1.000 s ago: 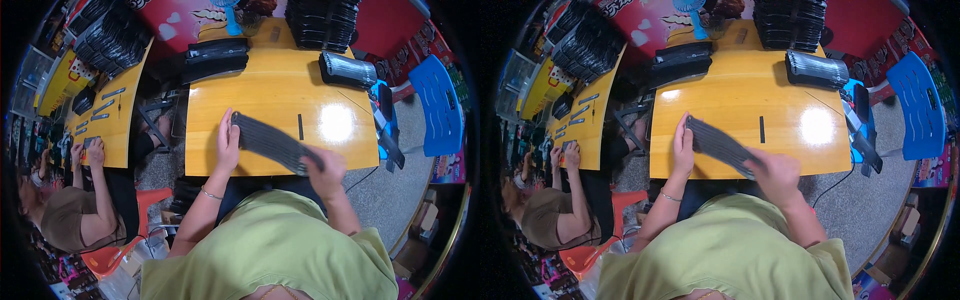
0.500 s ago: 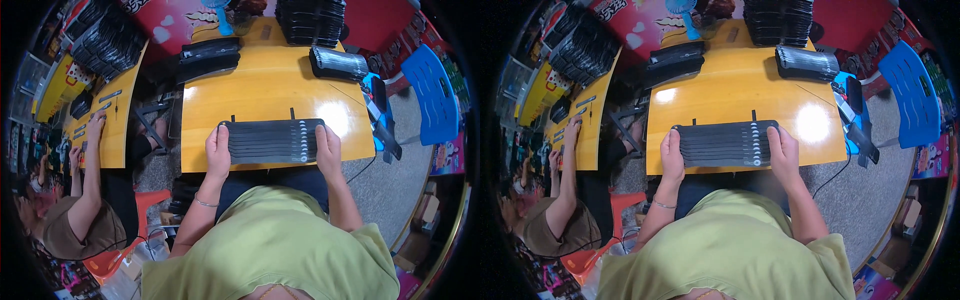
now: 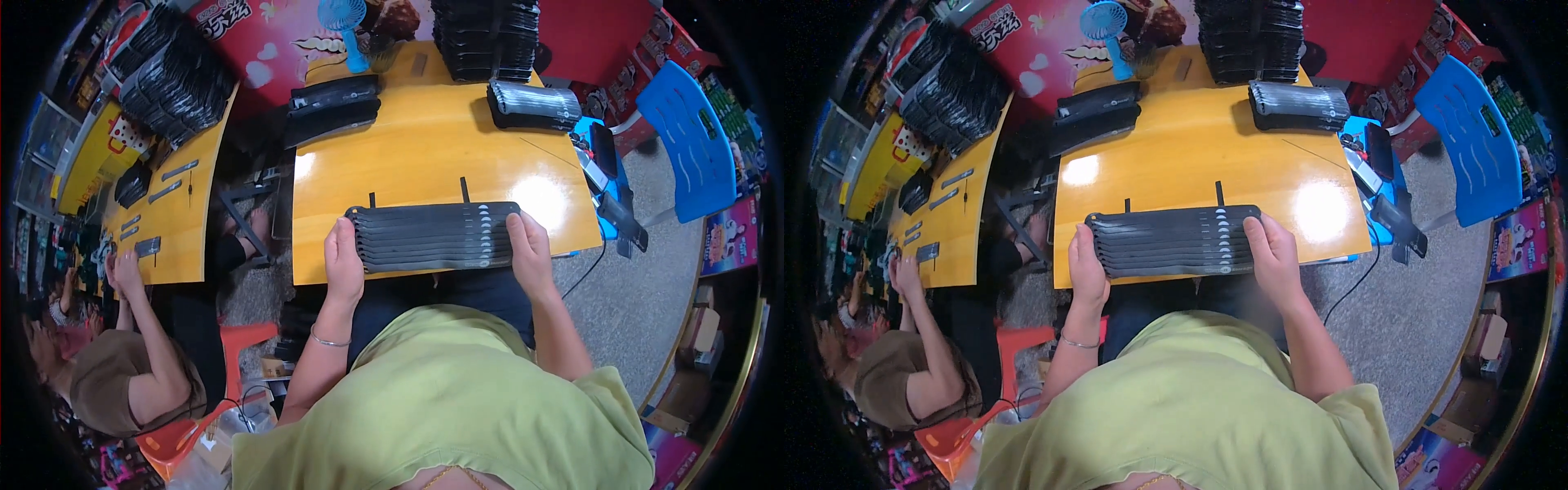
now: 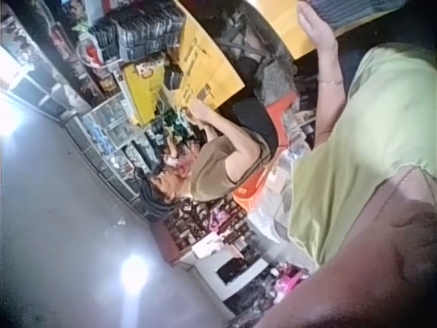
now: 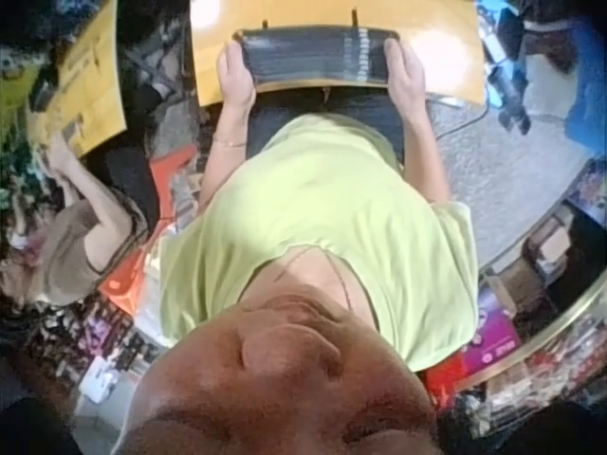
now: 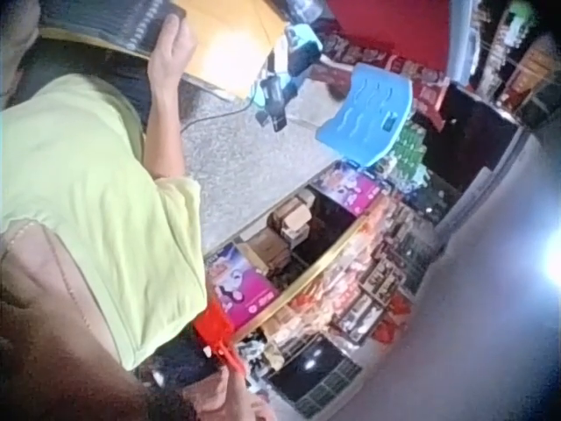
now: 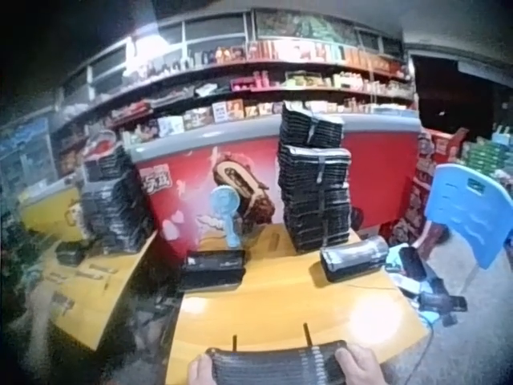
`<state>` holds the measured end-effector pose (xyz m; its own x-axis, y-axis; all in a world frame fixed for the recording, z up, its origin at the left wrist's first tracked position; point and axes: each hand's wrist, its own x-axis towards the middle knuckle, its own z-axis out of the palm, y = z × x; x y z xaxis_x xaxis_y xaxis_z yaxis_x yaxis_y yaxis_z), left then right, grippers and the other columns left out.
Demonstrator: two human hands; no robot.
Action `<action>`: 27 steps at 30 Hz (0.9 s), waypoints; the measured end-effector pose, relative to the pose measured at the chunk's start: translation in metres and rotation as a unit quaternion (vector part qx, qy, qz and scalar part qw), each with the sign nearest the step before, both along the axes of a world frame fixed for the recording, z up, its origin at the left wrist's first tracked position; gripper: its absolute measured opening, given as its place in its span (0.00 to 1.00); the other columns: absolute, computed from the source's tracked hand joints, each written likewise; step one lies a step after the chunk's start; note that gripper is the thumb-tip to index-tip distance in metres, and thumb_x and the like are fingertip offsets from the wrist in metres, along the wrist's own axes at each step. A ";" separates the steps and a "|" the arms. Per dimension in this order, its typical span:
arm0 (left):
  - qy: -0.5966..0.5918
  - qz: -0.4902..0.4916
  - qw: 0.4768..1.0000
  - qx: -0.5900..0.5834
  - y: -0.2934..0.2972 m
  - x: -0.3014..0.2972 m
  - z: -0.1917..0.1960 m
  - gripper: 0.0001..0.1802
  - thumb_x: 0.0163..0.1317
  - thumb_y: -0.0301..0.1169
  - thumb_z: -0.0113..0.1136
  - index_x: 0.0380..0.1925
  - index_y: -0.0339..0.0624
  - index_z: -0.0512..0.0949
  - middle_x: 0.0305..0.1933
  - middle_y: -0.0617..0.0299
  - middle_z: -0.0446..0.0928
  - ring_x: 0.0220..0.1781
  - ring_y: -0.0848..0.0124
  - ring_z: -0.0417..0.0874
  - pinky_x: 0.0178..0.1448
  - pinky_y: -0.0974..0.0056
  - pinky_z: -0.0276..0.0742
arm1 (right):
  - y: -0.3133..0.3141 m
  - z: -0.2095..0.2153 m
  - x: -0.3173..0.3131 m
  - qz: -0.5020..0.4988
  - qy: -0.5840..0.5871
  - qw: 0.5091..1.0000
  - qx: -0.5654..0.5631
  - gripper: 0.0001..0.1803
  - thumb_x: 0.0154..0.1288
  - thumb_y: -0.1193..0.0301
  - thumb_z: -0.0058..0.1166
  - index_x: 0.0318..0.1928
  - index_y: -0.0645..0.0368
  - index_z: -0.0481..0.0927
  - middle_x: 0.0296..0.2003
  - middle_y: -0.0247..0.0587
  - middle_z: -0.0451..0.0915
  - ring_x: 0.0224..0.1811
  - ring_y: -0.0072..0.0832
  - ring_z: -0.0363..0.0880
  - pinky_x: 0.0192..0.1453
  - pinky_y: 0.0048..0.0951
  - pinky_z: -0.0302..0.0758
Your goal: Attaching small metal hardware pins to black leather straps by hand.
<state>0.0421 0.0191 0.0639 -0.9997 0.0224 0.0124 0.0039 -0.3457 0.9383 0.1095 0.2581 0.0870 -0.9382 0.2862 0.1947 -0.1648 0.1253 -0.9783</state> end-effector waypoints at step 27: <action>0.061 -0.269 0.924 -0.264 0.070 -0.107 0.009 0.14 0.69 0.33 0.47 0.49 0.35 0.72 0.48 0.63 0.72 0.52 0.75 0.73 0.56 0.70 0.69 | 0.143 0.025 -0.076 -0.049 0.008 0.971 0.232 0.13 0.52 0.78 0.61 0.40 0.58 0.84 0.26 0.37 0.76 0.26 0.20 0.72 0.28 0.22 0.66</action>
